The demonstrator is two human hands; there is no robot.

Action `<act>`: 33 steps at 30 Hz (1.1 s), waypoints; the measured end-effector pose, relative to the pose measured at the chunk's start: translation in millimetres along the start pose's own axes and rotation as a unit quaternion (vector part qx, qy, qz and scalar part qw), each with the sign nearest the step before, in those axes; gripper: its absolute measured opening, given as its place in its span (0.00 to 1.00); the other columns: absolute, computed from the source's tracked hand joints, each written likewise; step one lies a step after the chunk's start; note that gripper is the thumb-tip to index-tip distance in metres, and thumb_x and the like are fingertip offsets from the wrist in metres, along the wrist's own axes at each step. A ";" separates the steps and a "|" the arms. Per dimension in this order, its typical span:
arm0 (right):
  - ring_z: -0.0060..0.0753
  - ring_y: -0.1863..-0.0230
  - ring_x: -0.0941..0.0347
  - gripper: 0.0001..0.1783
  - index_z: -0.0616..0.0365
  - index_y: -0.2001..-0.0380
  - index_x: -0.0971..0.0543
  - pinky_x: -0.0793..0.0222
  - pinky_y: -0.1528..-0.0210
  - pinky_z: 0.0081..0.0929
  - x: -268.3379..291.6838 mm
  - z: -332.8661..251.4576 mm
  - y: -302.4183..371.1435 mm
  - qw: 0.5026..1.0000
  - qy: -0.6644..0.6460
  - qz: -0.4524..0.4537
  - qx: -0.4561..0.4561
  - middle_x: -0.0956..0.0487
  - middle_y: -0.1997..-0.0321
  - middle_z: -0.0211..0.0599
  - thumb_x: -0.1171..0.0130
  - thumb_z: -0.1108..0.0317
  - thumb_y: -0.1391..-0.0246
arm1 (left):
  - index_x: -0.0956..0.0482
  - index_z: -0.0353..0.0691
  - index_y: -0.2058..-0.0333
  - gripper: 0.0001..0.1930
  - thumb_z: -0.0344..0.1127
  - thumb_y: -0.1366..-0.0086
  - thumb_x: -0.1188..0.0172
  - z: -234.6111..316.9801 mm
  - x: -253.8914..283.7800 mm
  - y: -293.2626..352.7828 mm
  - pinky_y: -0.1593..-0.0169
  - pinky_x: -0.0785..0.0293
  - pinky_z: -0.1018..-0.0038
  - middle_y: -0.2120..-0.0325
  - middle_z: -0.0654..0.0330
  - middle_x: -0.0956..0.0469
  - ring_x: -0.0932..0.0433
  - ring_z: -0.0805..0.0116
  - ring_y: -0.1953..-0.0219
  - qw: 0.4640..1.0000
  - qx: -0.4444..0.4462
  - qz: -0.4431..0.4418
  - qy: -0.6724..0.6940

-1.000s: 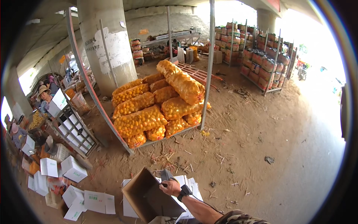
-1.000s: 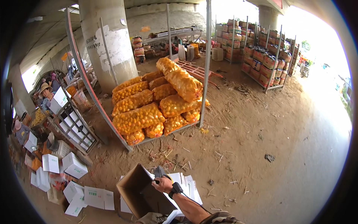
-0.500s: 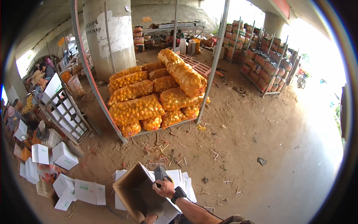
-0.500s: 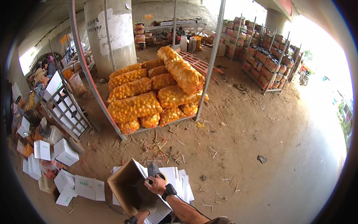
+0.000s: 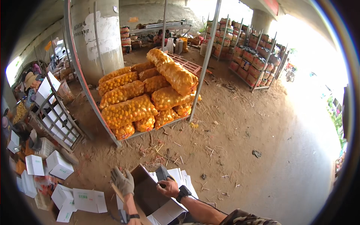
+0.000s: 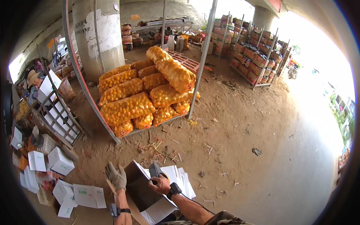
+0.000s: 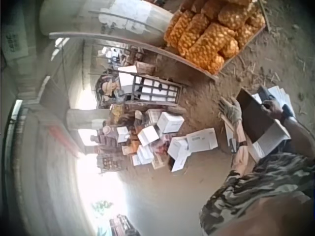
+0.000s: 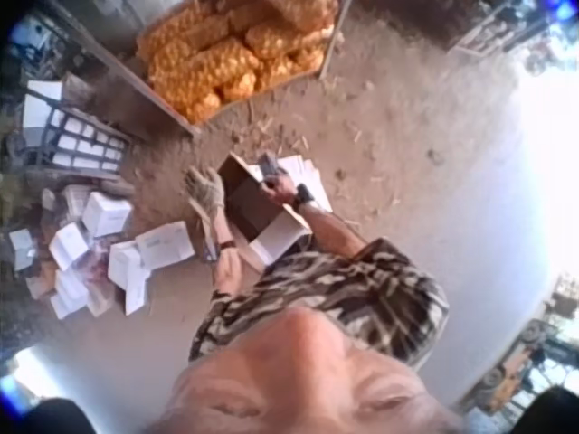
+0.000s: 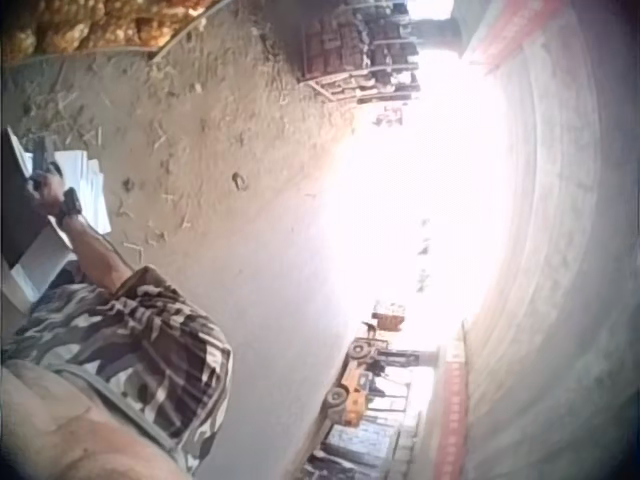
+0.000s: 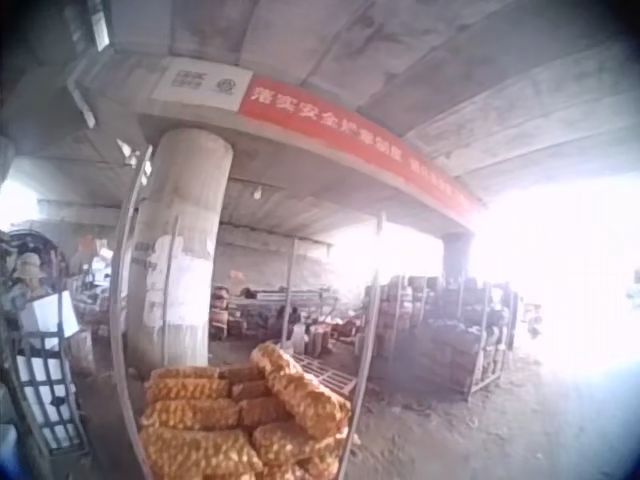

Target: Assemble and tape the bottom of cardboard boxes in a produce warehouse setting.

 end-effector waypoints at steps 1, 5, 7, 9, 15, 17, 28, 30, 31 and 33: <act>0.51 0.62 0.22 0.21 0.45 0.54 0.09 0.25 0.57 0.46 -3.4 -0.6 1.7 1.000 -0.013 -0.001 0.020 0.17 0.69 0.47 0.31 0.43 0.41 | 0.20 0.36 0.44 0.23 0.47 0.28 0.40 -15.1 -2.2 -6.6 0.35 0.30 0.45 0.45 0.39 0.18 0.22 0.38 0.40 0.999 -0.016 -0.007 -0.032; 0.54 0.62 0.21 0.21 0.42 0.54 0.09 0.24 0.55 0.46 -4.8 4.1 16.0 0.999 0.009 -0.030 -0.012 0.20 0.68 0.50 0.31 0.43 0.43 | 0.15 0.43 0.67 0.19 0.51 0.27 0.42 -34.7 -1.2 37.7 0.47 0.27 0.48 0.68 0.51 0.13 0.17 0.44 0.57 0.987 -0.115 -0.070 -0.092; 0.58 0.61 0.21 0.21 0.41 0.53 0.09 0.24 0.54 0.49 -11.7 28.7 23.5 1.000 -0.002 -0.026 -0.003 0.22 0.68 0.52 0.30 0.44 0.45 | 0.16 0.42 0.66 0.17 0.50 0.27 0.41 -27.4 -3.4 53.4 0.45 0.27 0.47 0.68 0.51 0.14 0.17 0.44 0.58 0.990 -0.081 -0.090 -0.068; 0.60 0.60 0.21 0.18 0.49 0.56 0.10 0.24 0.49 0.49 -7.3 15.8 23.9 0.999 -0.023 -0.002 0.029 0.15 0.65 0.49 0.29 0.52 0.46 | 0.17 0.42 0.62 0.15 0.48 0.26 0.41 -28.4 -1.1 59.8 0.44 0.27 0.48 0.65 0.52 0.14 0.17 0.45 0.57 0.990 -0.090 -0.094 -0.048; 0.58 0.56 0.13 0.17 0.58 0.55 0.11 0.29 0.31 0.52 2.6 3.1 -20.2 0.996 -0.076 -0.025 -0.034 0.10 0.62 0.50 0.34 0.58 0.41 | 0.26 0.38 0.33 0.32 0.48 0.31 0.37 -64.2 -52.5 135.0 0.33 0.28 0.46 0.30 0.46 0.29 0.33 0.45 0.26 0.969 -0.124 -0.187 -0.101; 0.61 0.54 0.14 0.19 0.57 0.54 0.10 0.29 0.30 0.54 -4.3 -2.3 -6.3 0.995 -0.008 -0.037 0.089 0.10 0.61 0.52 0.33 0.57 0.42 | 0.28 0.37 0.33 0.36 0.53 0.33 0.36 -67.9 -57.9 164.0 0.32 0.28 0.45 0.27 0.47 0.34 0.36 0.45 0.24 0.953 -0.073 -0.253 -0.147; 0.70 0.62 0.21 0.23 0.50 0.53 0.14 0.22 0.59 0.63 -95.0 -65.2 33.7 0.978 0.196 -0.023 0.063 0.25 0.58 0.62 0.28 0.56 0.53 | 0.21 0.35 0.36 0.28 0.42 0.30 0.34 -65.4 42.1 86.3 0.29 0.28 0.51 0.36 0.40 0.21 0.25 0.39 0.30 0.966 -0.088 -0.111 0.216; 0.67 0.65 0.21 0.18 0.50 0.55 0.14 0.22 0.63 0.59 -89.1 -47.5 28.9 0.979 0.196 -0.013 0.062 0.24 0.60 0.60 0.30 0.59 0.50 | 0.22 0.33 0.35 0.27 0.43 0.27 0.35 -70.8 86.5 56.5 0.27 0.30 0.55 0.36 0.42 0.20 0.25 0.44 0.30 0.955 -0.071 -0.024 0.287; 0.65 0.66 0.21 0.16 0.49 0.56 0.14 0.22 0.65 0.56 -84.8 -39.0 23.2 0.981 0.185 -0.026 0.052 0.24 0.61 0.59 0.31 0.60 0.49 | 0.23 0.32 0.33 0.29 0.46 0.24 0.38 -91.5 91.2 43.5 0.26 0.31 0.58 0.35 0.43 0.21 0.26 0.47 0.29 0.949 -0.002 -0.014 0.315; 0.61 0.69 0.21 0.10 0.48 0.59 0.14 0.23 0.70 0.52 -85.1 -44.9 12.6 0.985 0.160 -0.007 0.057 0.24 0.67 0.56 0.35 0.66 0.44 | 0.25 0.31 0.32 0.30 0.48 0.22 0.41 -158.5 65.4 28.5 0.26 0.32 0.61 0.34 0.42 0.22 0.25 0.50 0.29 0.944 0.062 -0.021 0.324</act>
Point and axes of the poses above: each hand's wrist, its own y-axis away from the middle knuckle, its own x-axis out of the back of the hand, z = x × y, the point moved 6 cm from there along -y, towards the middle knuckle
